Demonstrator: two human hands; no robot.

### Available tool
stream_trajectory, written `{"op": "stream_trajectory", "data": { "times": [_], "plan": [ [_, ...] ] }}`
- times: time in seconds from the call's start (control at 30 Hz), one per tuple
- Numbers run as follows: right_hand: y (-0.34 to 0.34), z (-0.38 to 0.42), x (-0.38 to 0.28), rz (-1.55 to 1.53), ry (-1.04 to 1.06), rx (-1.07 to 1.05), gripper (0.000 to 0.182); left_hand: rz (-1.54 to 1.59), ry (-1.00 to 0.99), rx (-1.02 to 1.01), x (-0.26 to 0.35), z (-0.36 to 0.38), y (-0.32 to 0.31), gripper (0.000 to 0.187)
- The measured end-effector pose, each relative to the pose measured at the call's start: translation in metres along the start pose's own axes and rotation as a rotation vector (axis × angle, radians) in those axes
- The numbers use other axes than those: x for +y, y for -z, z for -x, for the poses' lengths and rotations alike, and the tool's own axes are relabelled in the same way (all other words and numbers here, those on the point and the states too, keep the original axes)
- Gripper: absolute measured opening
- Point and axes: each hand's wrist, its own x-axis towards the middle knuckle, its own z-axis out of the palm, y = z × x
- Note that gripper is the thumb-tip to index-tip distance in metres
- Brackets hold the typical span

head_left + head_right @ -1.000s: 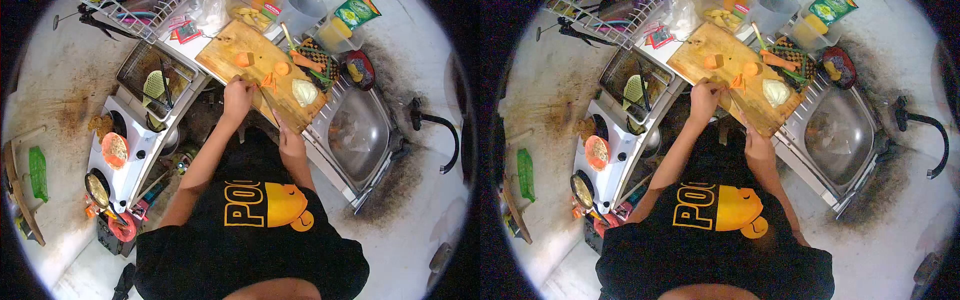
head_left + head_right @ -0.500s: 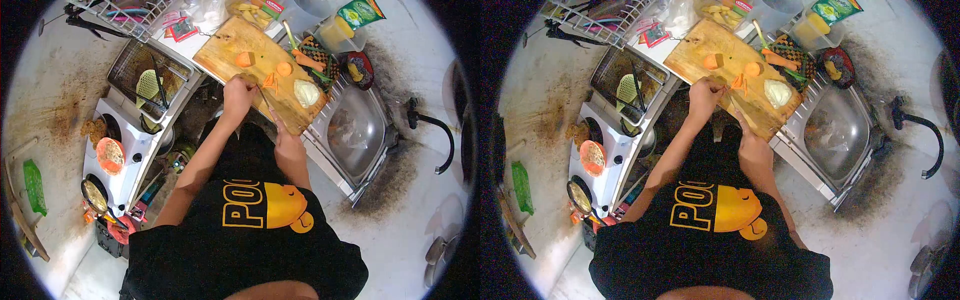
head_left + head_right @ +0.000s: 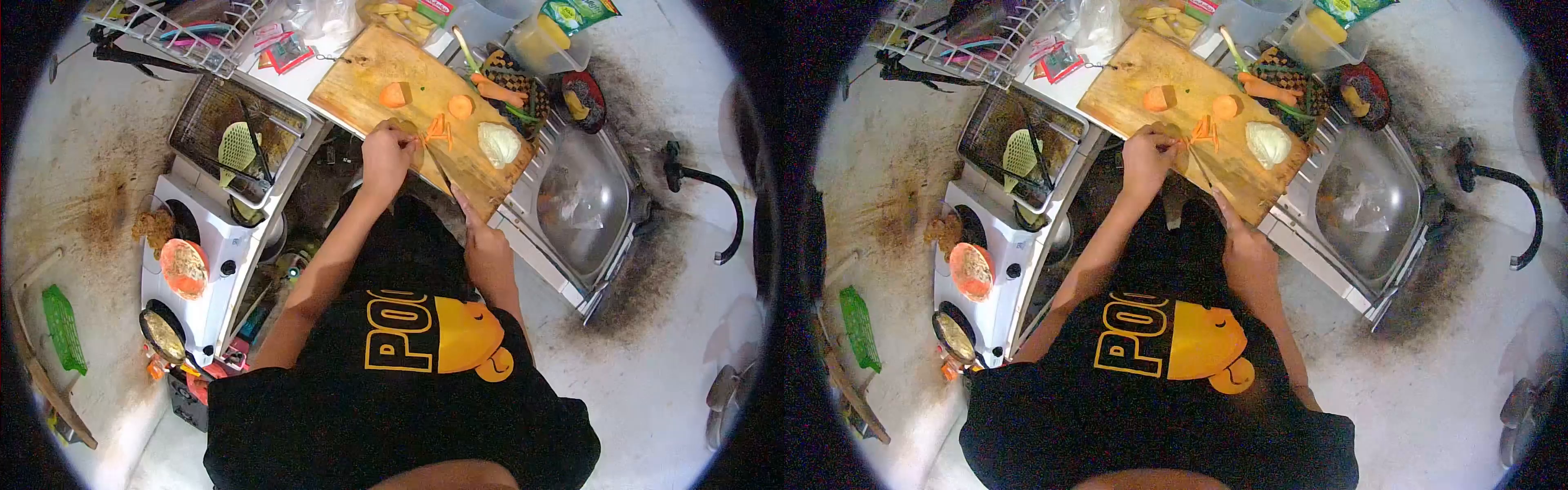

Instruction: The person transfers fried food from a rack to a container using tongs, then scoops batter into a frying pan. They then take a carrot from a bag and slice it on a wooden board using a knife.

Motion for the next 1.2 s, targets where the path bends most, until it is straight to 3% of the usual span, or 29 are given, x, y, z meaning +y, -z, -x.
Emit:
{"op": "stream_trajectory", "data": {
  "times": [0.2,0.6,0.77,0.97,1.2],
  "plan": [
    [0.004,-0.012,-0.015,0.099,-0.042,-0.094,0.057,0.012,0.016,0.007,-0.001,-0.001,-0.002,0.013],
    [-0.012,-0.003,0.003,0.094,0.035,-0.015,0.065,0.038,0.000,0.088,0.001,0.003,-0.001,0.010],
    [0.012,-0.006,-0.012,0.063,-0.136,-0.160,0.060,0.068,0.061,0.044,0.001,0.002,-0.001,0.011],
    [-0.014,-0.022,-0.003,0.046,0.071,0.034,0.059,0.098,0.044,0.071,-0.005,0.002,-0.002,0.012],
    [-0.008,-0.018,-0.008,0.134,-0.002,-0.065,0.057,0.092,0.038,0.102,-0.002,0.004,-0.005,0.012]
  ]
}}
